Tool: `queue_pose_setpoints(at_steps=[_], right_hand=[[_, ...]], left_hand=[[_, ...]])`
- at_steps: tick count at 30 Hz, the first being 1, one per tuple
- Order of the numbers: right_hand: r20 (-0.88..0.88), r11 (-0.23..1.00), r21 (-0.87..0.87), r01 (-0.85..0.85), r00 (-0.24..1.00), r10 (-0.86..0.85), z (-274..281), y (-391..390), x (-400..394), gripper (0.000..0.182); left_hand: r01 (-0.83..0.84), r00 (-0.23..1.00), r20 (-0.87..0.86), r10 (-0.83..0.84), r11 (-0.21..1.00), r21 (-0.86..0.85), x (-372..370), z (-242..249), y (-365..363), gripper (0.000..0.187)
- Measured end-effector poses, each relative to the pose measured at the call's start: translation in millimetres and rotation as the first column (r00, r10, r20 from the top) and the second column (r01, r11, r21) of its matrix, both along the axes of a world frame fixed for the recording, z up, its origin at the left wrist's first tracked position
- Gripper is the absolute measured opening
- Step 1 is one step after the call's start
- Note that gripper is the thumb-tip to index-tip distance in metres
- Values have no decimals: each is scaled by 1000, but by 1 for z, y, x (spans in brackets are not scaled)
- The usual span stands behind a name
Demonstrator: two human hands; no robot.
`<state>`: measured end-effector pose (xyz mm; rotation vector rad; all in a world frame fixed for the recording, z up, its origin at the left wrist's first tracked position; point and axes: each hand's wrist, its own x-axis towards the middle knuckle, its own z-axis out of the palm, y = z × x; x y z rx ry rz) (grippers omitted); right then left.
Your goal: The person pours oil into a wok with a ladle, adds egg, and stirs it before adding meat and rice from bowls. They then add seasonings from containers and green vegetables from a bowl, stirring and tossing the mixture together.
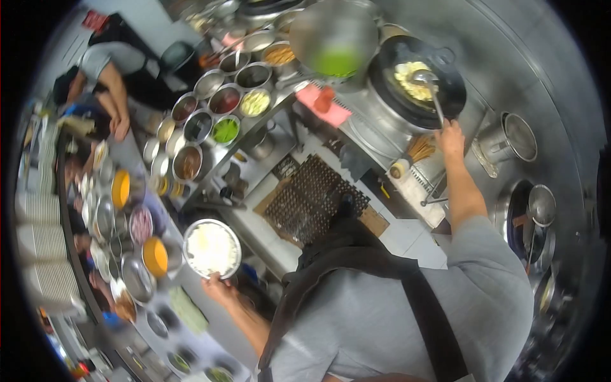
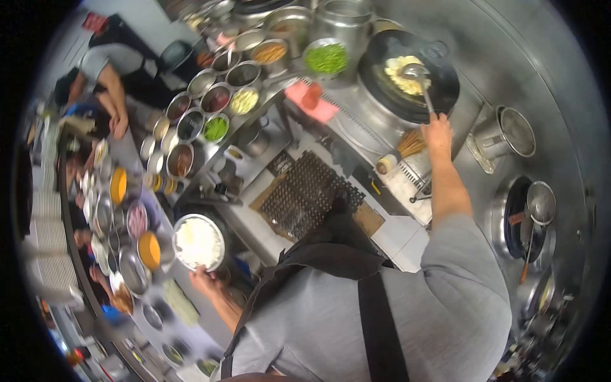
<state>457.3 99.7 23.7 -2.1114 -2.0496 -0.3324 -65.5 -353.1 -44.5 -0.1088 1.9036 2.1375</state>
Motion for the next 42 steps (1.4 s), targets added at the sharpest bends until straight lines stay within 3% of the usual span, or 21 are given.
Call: queue_pose_setpoints(at_steps=[2,4,6,10,11,13,18,21,22,23,24,26,27,28,29,30,32,34,36,40,42], right_hand=[[33,981,-187,57,998,-52,-19,8,27,59],[-66,944,-318,94,991,-121,-50,15,54,62],[-194,937,-335,98,966,-170,-71,12,75,63],[-413,921,-391,-6,895,-170,-44,-39,66,60],[-413,919,-394,13,891,-190,-45,-48,69,60],[-463,968,-213,-133,886,20,-48,-55,76,57],[-556,951,-308,-26,816,-158,-58,41,60,52],[-515,969,-199,149,825,-233,-59,49,25,49],[-816,954,-293,56,506,-280,-55,32,15,47],[-939,939,-338,-71,87,-332,-53,21,8,46],[-937,938,-344,-55,89,-338,-55,24,7,46],[-910,947,-290,-137,-267,-317,-65,23,6,46],[-908,921,-364,-139,-166,-384,-69,37,13,51],[-900,915,-385,-122,-168,-402,-68,42,11,51],[-881,949,-309,66,356,-312,-64,51,3,52],[-576,973,-148,178,784,-231,-61,55,-6,53],[-523,931,-268,249,774,-358,-47,39,-22,54],[-653,887,-417,197,614,-443,-11,-1,-37,54],[-632,779,-588,218,477,-610,36,-34,-69,54],[-640,841,-491,228,562,-525,-4,-46,-66,52],[-472,859,-416,297,738,-483,-24,-6,-47,51]], left_hand=[[116,992,38,-117,992,39,24,-7,55,25],[227,974,15,-227,973,-30,43,-5,103,22],[378,926,32,-377,925,-33,62,6,145,20],[504,858,83,-507,862,61,83,4,209,20],[559,821,93,-563,826,66,88,4,224,20],[636,762,95,-640,768,71,95,6,263,20],[794,606,65,-792,608,6,102,19,352,20],[822,567,52,-822,569,35,101,31,397,20],[831,553,47,-832,554,38,101,33,412,20],[851,521,48,-852,523,48,99,36,423,20],[868,490,52,-870,493,65,100,36,434,20],[894,444,55,-894,446,47,97,35,462,21],[915,396,70,-916,400,52,92,34,471,21],[931,354,78,-932,359,70,89,31,479,21],[935,341,89,-936,348,72,85,29,486,21],[945,311,91,-946,318,75,80,27,494,22],[961,252,93,-963,261,90,68,23,508,22],[962,244,108,-964,255,98,61,23,516,22],[963,241,125,-963,253,95,51,21,521,23],[982,159,112,-981,169,86,35,13,543,23],[988,125,82,-989,131,79,34,12,552,24]])
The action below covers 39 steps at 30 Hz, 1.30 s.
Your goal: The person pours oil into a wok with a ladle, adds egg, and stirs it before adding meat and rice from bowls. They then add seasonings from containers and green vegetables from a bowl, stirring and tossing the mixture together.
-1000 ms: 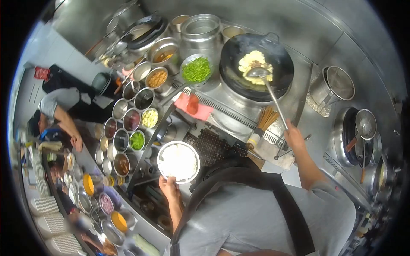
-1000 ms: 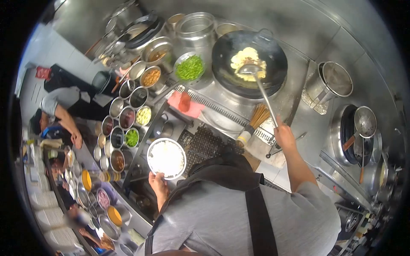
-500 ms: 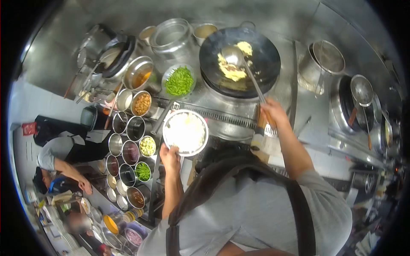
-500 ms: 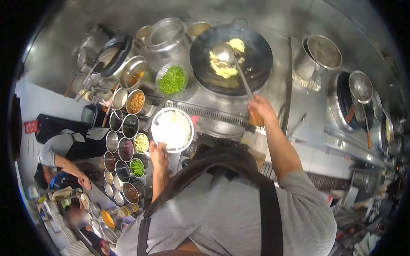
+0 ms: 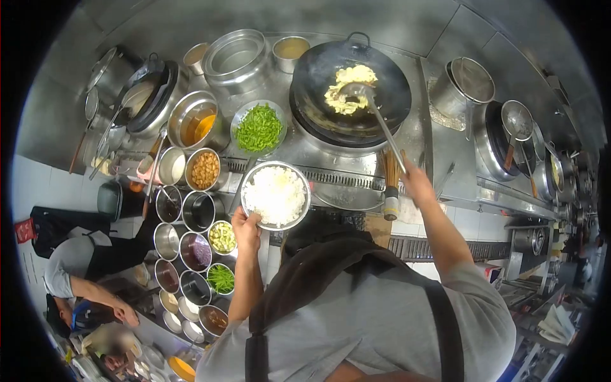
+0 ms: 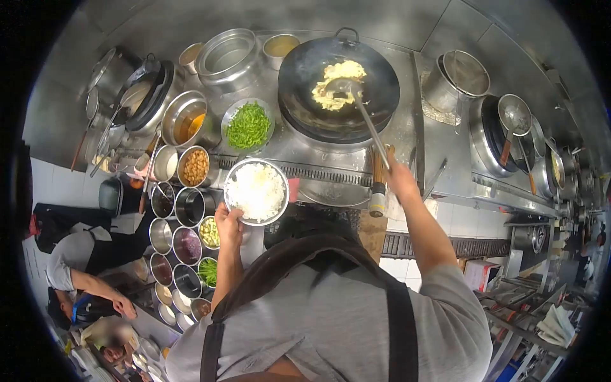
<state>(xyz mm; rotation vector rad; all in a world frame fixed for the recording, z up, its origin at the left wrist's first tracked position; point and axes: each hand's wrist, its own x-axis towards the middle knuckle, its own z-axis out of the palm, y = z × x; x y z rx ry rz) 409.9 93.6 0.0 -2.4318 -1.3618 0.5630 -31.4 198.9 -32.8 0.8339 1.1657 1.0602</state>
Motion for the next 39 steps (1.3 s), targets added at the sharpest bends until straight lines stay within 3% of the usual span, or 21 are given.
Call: queue_pose_setpoints(at_steps=[4,6,7,8,9,10,16,19,20,23,25,30,33,34,36,37,39], right_hand=[[-116,987,117,106,989,-92,10,57,11,52],[14,928,341,146,987,-161,-15,73,22,46],[-102,948,231,221,974,-202,-16,89,26,47],[-100,949,231,216,975,-198,-10,99,19,47],[-479,913,201,356,848,-226,-5,109,10,46],[-783,875,114,471,585,-213,-1,115,3,45],[-884,879,213,426,468,-13,16,66,-28,55],[-718,878,241,414,685,-126,21,45,-28,49],[-717,877,244,414,686,-124,11,44,-26,49],[-785,868,167,468,596,-171,-10,52,-25,42],[-938,813,103,573,328,-112,-17,61,-45,38],[-973,876,105,472,232,-8,2,63,-60,56],[-898,941,197,274,435,62,28,27,-63,61],[-897,943,197,270,437,63,19,17,-57,61],[-788,977,138,164,616,7,-3,4,-46,57],[-616,984,153,87,788,26,1,1,-44,56],[-565,983,150,105,825,-2,14,6,-35,56]], left_hand=[[-23,999,25,23,1000,6,-7,7,4,24],[-48,998,52,47,999,22,-11,11,4,24],[-41,998,44,41,999,8,-13,15,1,24],[-35,999,36,36,999,-10,-15,17,-4,24],[-62,998,10,62,998,-14,-19,7,-5,25],[-67,998,10,67,998,-14,-21,4,-7,25],[-90,996,20,91,994,-58,-34,8,-22,20],[-81,996,36,83,995,-54,-43,-2,-29,22],[-102,994,25,104,993,-58,-42,-2,-30,22],[-132,991,9,133,990,-57,-39,-4,-28,22],[-130,991,-4,130,990,-59,-35,-5,-28,23],[-98,995,-8,98,995,-29,-25,11,-25,22],[-126,992,-15,125,992,-28,-24,12,-30,22],[-134,991,-25,134,991,-27,-22,13,-31,23],[-141,990,-14,141,990,-20,-22,6,-33,23],[-147,989,-7,147,989,-16,-21,4,-34,24],[-148,989,-8,148,989,-25,-19,3,-36,24]])
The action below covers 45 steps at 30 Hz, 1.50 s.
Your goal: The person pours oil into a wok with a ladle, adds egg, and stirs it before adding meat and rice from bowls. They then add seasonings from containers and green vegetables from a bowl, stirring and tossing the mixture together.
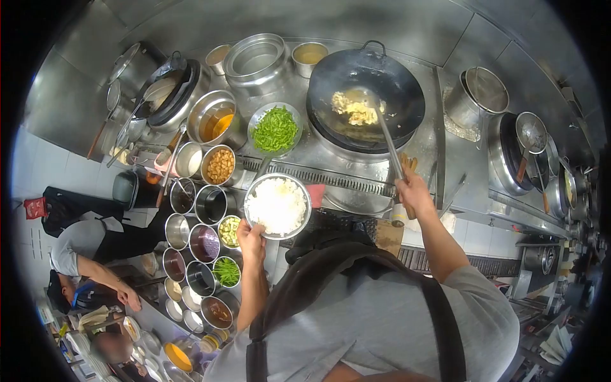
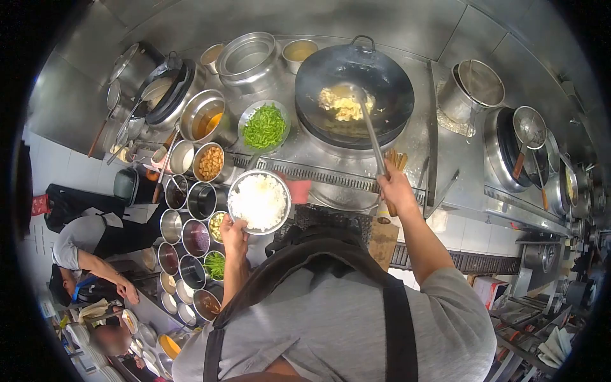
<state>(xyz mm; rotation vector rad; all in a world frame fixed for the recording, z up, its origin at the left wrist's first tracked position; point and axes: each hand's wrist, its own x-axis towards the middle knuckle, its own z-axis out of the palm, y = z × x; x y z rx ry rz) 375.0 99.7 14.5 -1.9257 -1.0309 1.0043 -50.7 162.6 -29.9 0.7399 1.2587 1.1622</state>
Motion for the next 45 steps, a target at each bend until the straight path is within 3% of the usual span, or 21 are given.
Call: queue_pose_setpoints(at_steps=[2,6,8,9,12,15,16,17,19,22,25,27,28,31,32,35,37,39,40,43,45], right_hand=[[184,999,-53,10,983,0,8,-1,9,56],[348,999,-23,-43,936,48,-16,-3,26,54],[538,997,-11,-71,840,66,-30,12,40,55],[535,997,-7,-71,843,63,-30,15,45,55],[373,997,66,44,926,-66,-15,15,44,57],[310,992,15,128,942,-126,-14,19,28,55],[-83,981,27,191,979,-188,-35,26,31,48],[-86,981,26,192,978,-189,-31,35,31,48],[-507,982,87,170,856,-103,-22,54,24,45],[-545,990,50,129,834,-81,17,32,9,53],[-539,997,49,55,842,-20,6,-4,13,58],[-388,1000,-19,24,921,-30,-11,-14,22,53],[-163,999,-40,2,987,-8,1,-13,24,53],[-27,997,-37,66,997,-67,2,-7,41,56],[143,998,-46,49,989,-42,4,-4,38,58],[241,998,-54,-21,970,33,-36,19,42,58],[216,994,26,-108,971,100,-19,23,43,57],[-8,985,-79,-153,988,153,13,15,36,57],[-14,986,-76,-149,989,149,9,6,35,57],[16,977,-153,-150,988,154,-3,-22,51,57],[262,984,-152,-95,956,133,-9,-25,63,58]], left_hand=[[6,1000,-8,-6,1000,-3,1,2,-1,25],[-13,1000,-27,13,999,-30,5,-4,4,24],[4,1000,-6,-4,999,-37,10,-5,6,23],[13,1000,16,-12,999,-38,11,-3,9,23],[-1,1000,-3,1,1000,-27,20,13,9,23],[8,1000,9,-8,1000,3,22,5,9,25],[8,1000,8,-8,1000,0,24,5,8,25],[11,1000,-9,-12,1000,-18,27,5,9,25],[7,999,-35,-8,999,-35,30,3,11,25],[1,1000,-14,-1,1000,-14,29,-5,11,25],[19,1000,-25,-20,1000,-18,33,2,6,26],[1,999,-32,-2,1000,-27,35,-2,5,26],[-17,999,-41,16,999,-32,36,-3,4,25],[-14,999,-39,12,999,-29,37,-1,5,25],[-15,999,-46,14,999,-28,37,-1,7,23],[11,999,-43,-12,1000,-16,49,8,20,21],[18,995,-96,-21,999,-32,60,16,33,20],[17,997,-80,-16,1000,13,66,22,47,18],[33,993,-115,-30,999,27,70,27,54,19],[47,992,-119,-40,997,58,84,39,75,18],[43,991,-128,-34,997,65,98,54,93,13]])
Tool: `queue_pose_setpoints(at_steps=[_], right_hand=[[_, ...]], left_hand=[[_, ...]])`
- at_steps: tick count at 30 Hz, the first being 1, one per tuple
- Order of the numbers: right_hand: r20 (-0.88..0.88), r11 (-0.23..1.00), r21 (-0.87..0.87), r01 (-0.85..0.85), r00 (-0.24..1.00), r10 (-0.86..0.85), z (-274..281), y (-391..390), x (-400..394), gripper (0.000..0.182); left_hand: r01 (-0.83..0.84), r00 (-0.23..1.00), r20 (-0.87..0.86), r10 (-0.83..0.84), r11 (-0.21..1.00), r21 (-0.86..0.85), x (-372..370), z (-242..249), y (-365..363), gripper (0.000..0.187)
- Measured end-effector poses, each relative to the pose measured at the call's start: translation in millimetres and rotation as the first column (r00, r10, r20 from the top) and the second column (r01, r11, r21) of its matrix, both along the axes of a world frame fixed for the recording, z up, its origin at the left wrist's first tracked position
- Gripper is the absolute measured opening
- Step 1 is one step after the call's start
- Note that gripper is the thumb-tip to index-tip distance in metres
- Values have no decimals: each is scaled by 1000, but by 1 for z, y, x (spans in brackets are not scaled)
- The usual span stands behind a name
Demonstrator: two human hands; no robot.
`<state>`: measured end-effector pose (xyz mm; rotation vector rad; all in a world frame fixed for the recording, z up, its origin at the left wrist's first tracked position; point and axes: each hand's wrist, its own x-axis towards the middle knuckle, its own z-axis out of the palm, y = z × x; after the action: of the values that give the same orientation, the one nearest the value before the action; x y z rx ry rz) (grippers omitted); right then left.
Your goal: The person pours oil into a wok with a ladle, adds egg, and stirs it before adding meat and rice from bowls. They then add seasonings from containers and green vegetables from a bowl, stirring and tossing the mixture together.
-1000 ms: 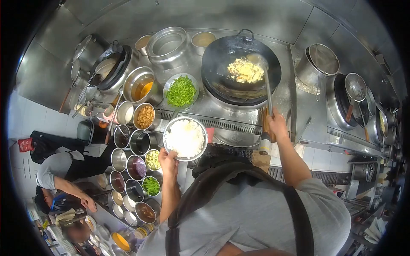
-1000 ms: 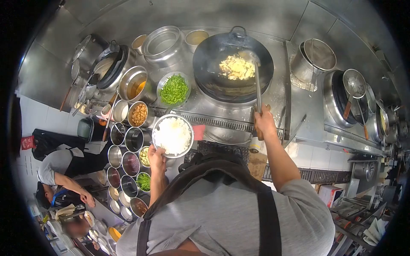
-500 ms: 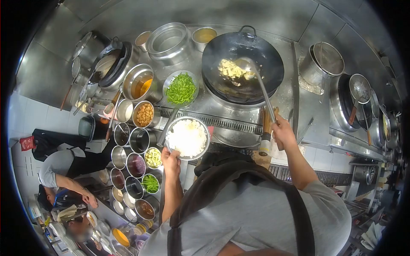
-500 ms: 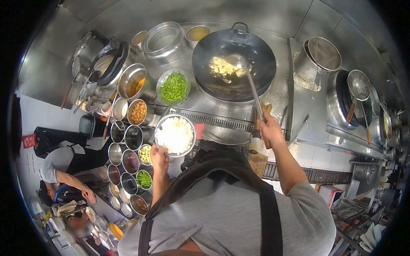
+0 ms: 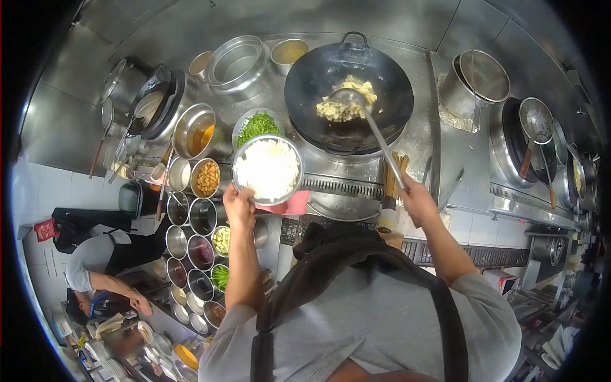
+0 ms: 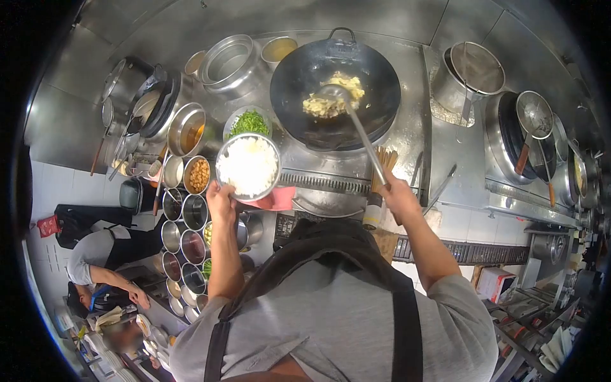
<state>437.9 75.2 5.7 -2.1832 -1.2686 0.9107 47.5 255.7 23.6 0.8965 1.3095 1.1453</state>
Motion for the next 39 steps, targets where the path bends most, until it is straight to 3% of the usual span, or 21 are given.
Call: queue_pose_setpoints(at_steps=[1,6,9,10,12,17,18,19,20,21,22,24,26,29,30,32,36,38,39], right_hand=[[64,999,40,20,998,-23,6,3,5,59],[-6,993,3,121,993,-121,8,13,17,57],[-182,997,13,74,981,-71,-39,20,26,58],[-184,997,15,78,980,-74,-21,19,27,58],[-171,995,-86,-45,985,30,36,11,22,55],[-7,991,0,-133,991,133,23,-40,53,55],[48,988,19,-155,987,153,19,-48,64,58],[156,972,71,-222,965,209,17,-57,79,62],[155,973,70,-221,966,208,20,-64,88,62],[183,974,37,-224,960,214,27,-72,96,63],[210,974,4,-226,953,220,30,-78,102,64],[218,976,16,-218,953,210,25,-85,109,63],[240,980,11,-199,952,190,18,-86,113,62],[224,982,0,-190,957,185,16,-82,117,61],[220,983,1,-183,959,178,14,-88,118,61],[210,978,105,-182,965,157,13,-99,123,61],[178,977,143,-160,975,133,10,-109,122,61],[199,975,171,-138,975,103,5,-105,120,60],[200,972,177,-154,973,118,2,-96,117,60]], left_hand=[[0,1000,13,0,999,33,6,3,14,12],[109,993,-47,-104,989,101,57,48,88,19],[135,991,-46,-128,968,212,108,58,151,14],[141,990,-47,-134,957,253,126,59,177,12],[158,975,-192,-107,950,270,161,64,214,11],[298,873,-470,-129,904,305,239,78,259,13],[340,826,-552,-114,882,326,252,72,267,14],[423,703,-704,-105,857,295,264,82,251,21],[424,702,-704,-106,857,293,273,67,255,21],[571,511,-856,82,711,409,280,43,261,24],[724,315,-896,314,530,440,287,18,265,27],[819,36,-979,203,555,145,304,-17,240,27],[919,-151,-963,223,390,-54,305,-58,201,22],[915,-126,-954,273,404,-6,307,-84,187,23],[880,-133,-946,295,475,24,308,-84,192,23],[839,-35,-963,267,532,117,305,-64,203,17],[703,126,-927,354,627,335,291,-20,209,13],[678,168,-907,385,623,390,282,-4,183,14],[787,158,-918,364,515,339,275,-7,163,14]])
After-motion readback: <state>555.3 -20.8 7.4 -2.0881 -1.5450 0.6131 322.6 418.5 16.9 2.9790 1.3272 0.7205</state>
